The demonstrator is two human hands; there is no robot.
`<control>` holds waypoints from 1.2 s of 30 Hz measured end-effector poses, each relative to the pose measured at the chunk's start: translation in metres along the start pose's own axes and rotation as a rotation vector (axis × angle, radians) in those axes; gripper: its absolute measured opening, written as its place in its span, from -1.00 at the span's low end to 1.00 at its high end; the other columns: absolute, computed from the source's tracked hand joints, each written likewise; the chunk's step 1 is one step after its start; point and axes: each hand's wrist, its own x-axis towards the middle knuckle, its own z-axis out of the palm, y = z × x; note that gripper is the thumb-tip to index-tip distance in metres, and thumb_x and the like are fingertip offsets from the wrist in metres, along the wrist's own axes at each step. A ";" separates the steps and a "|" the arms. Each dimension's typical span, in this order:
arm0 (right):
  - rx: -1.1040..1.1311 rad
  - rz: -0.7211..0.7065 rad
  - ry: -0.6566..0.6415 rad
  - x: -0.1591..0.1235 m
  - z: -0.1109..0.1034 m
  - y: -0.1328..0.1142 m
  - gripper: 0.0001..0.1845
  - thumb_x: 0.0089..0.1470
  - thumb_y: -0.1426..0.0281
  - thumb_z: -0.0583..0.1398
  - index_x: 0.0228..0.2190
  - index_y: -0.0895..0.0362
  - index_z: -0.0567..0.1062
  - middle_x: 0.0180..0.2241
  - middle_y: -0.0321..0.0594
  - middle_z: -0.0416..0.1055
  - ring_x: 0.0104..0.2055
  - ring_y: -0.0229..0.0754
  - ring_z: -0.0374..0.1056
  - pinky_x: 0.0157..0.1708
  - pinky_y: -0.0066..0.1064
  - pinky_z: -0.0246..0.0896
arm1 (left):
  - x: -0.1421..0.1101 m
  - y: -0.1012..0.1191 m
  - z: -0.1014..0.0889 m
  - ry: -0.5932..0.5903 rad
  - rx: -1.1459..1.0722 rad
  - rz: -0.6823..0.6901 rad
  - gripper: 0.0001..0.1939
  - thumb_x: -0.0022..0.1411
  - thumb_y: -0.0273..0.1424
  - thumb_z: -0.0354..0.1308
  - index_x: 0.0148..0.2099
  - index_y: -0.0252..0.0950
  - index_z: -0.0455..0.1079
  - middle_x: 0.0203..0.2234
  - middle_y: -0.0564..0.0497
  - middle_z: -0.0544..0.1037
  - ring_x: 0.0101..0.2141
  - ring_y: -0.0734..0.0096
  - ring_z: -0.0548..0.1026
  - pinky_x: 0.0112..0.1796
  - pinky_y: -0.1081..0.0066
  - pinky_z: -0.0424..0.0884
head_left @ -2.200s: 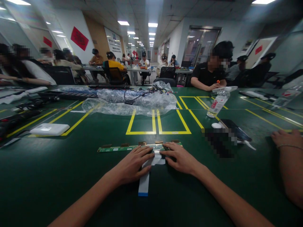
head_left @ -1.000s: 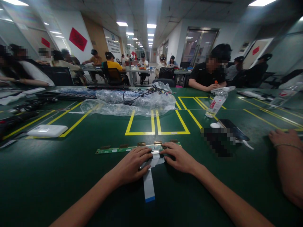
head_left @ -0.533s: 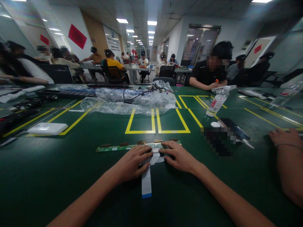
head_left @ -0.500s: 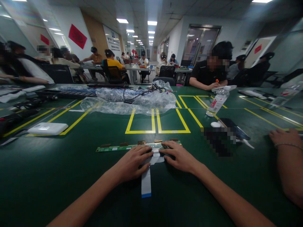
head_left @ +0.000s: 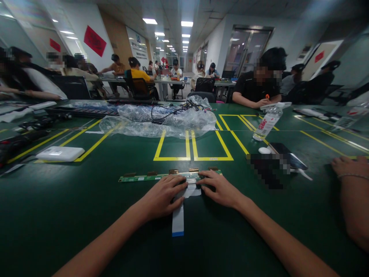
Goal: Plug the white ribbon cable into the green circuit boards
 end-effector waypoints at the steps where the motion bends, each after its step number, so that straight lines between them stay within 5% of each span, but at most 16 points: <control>1: 0.004 0.007 0.003 0.000 0.000 -0.001 -0.65 0.24 0.40 0.16 0.02 0.01 0.57 0.23 -0.06 0.32 0.30 0.05 0.19 0.29 0.14 0.02 | 0.000 0.000 0.000 -0.004 0.004 0.000 -0.48 0.42 -0.22 0.06 0.37 -0.17 0.22 0.30 -0.11 0.28 0.26 0.03 0.25 0.21 -0.05 0.24; 28: -0.050 -0.059 0.035 0.000 0.000 0.003 -0.64 0.24 0.41 0.16 0.04 0.00 0.56 0.19 -0.06 0.37 0.25 0.04 0.24 0.24 0.09 0.08 | 0.005 0.000 -0.002 0.024 0.047 0.004 -0.52 0.40 -0.30 0.07 0.32 -0.20 0.28 0.24 -0.12 0.36 0.16 0.04 0.36 0.13 -0.03 0.34; 36: -0.063 -0.092 0.060 0.000 -0.005 -0.003 -0.70 0.25 0.43 0.15 -0.02 0.10 0.54 0.06 -0.07 0.46 0.12 -0.04 0.34 0.16 -0.07 0.18 | 0.002 -0.003 0.003 0.100 0.047 0.082 -0.57 0.41 -0.36 0.06 0.29 -0.19 0.32 0.19 -0.11 0.41 0.15 0.06 0.38 0.15 -0.03 0.34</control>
